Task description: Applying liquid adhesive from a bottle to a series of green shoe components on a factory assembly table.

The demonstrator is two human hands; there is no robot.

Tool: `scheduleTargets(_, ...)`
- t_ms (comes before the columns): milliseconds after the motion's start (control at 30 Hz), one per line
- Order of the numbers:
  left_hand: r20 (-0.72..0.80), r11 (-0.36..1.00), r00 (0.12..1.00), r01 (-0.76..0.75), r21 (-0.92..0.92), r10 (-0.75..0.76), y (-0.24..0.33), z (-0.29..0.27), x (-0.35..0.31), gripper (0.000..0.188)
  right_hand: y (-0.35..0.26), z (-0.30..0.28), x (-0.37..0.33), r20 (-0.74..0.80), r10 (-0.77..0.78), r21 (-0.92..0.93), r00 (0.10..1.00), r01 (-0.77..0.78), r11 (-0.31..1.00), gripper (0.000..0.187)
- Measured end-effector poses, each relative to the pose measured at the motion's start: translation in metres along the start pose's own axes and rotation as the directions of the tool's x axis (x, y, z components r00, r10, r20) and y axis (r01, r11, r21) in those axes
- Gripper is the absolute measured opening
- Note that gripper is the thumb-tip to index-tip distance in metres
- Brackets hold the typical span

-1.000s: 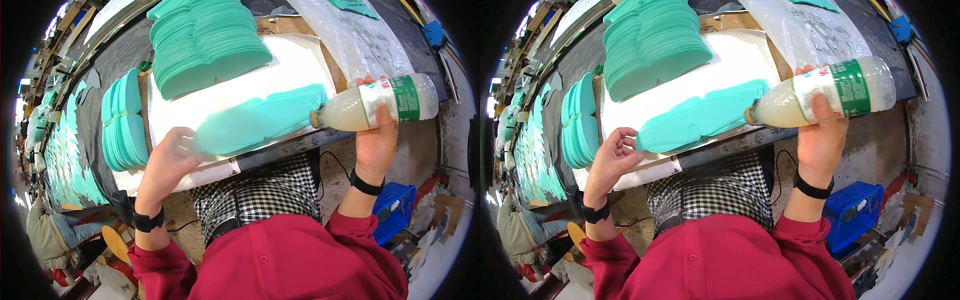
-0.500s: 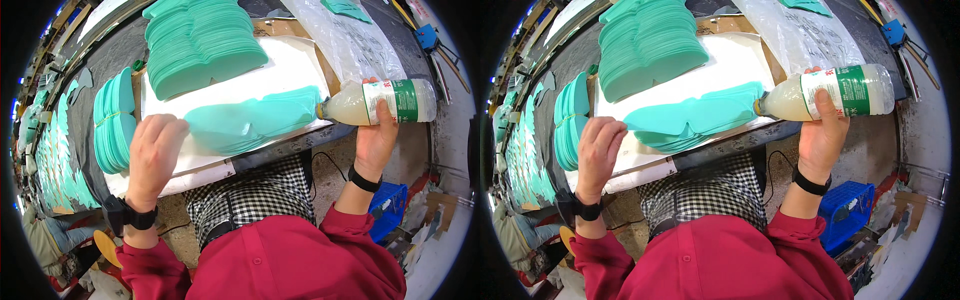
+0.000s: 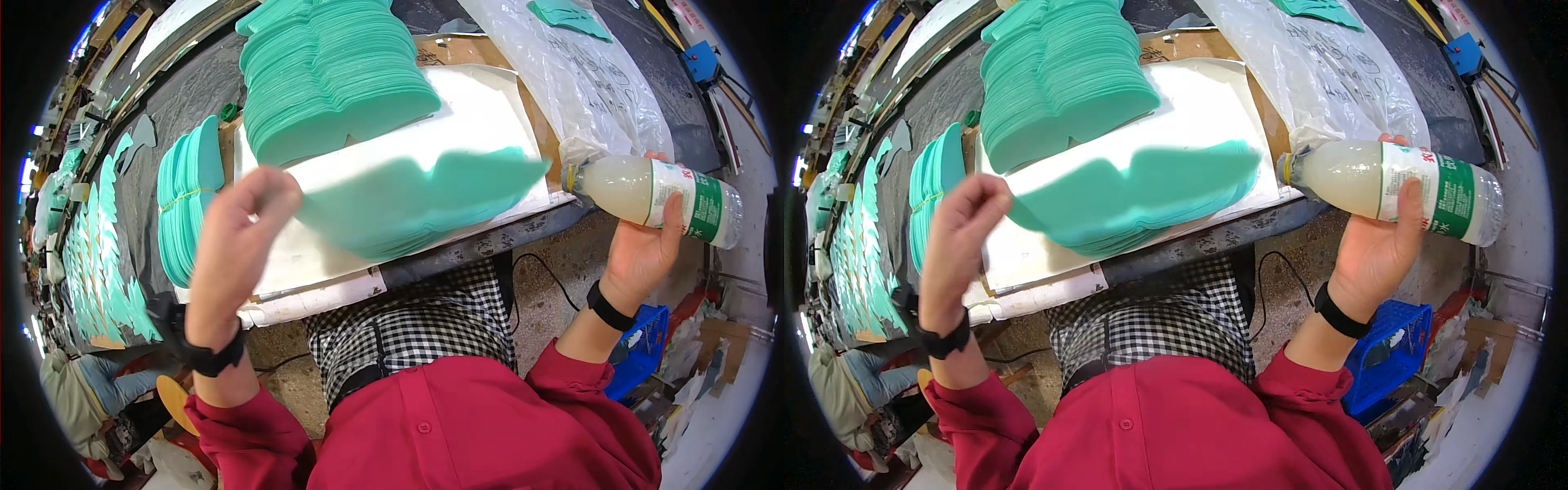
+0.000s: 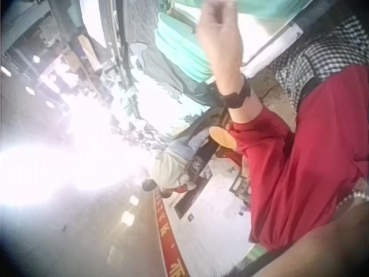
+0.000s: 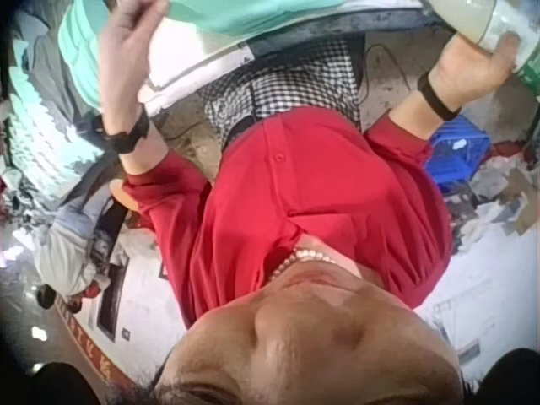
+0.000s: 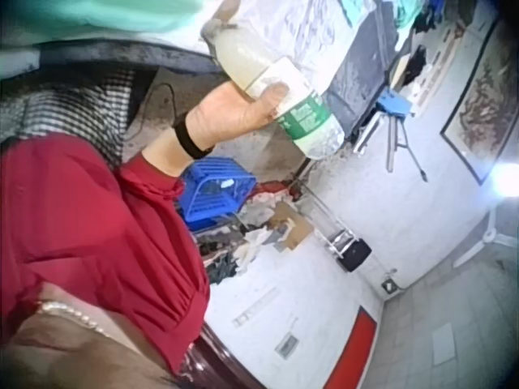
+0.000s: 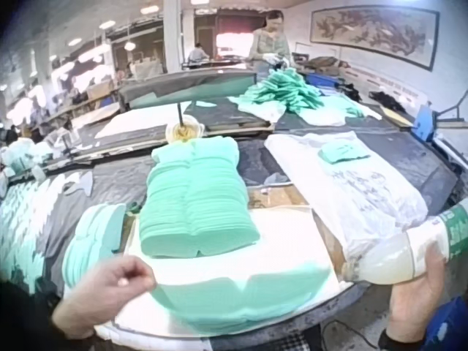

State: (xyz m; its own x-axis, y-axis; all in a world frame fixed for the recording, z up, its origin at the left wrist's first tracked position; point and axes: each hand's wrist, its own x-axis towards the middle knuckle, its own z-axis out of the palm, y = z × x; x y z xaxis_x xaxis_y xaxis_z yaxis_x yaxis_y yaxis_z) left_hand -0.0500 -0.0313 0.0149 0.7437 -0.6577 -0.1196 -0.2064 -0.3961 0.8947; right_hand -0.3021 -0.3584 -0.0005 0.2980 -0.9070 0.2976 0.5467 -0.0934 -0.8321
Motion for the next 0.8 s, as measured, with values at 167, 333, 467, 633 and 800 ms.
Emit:
scheduleTargets(167,-0.011,0.97,0.971,0.241,0.025,-0.241,-0.03,0.038,-0.005,0.01,0.008,0.028,-0.014,0.126,0.075,0.0,0.989,-0.075,0.997,0.048)
scheduleTargets(333,-0.17,0.976,0.97,0.194,0.102,-0.175,-0.056,0.05,-0.001,0.013,0.037,0.065,-0.039,0.383,0.136,-0.294,0.914,-0.019,0.956,0.051)
scheduleTargets(467,-0.228,0.956,0.969,0.154,0.249,-0.097,-0.05,0.057,-0.001,0.014,0.05,0.115,-0.06,0.5,0.237,-0.325,0.833,-0.072,0.943,0.051)
scheduleTargets(633,-0.265,0.915,0.962,0.045,0.402,0.069,-0.053,0.056,-0.009,0.014,0.067,0.148,-0.075,0.689,0.146,-0.26,0.71,0.054,0.964,0.06)
scheduleTargets(800,-0.14,0.982,0.972,0.183,-0.046,-0.187,-0.057,0.042,-0.019,0.017,0.041,0.112,-0.036,0.451,0.316,-0.482,0.835,-0.07,0.873,0.045)
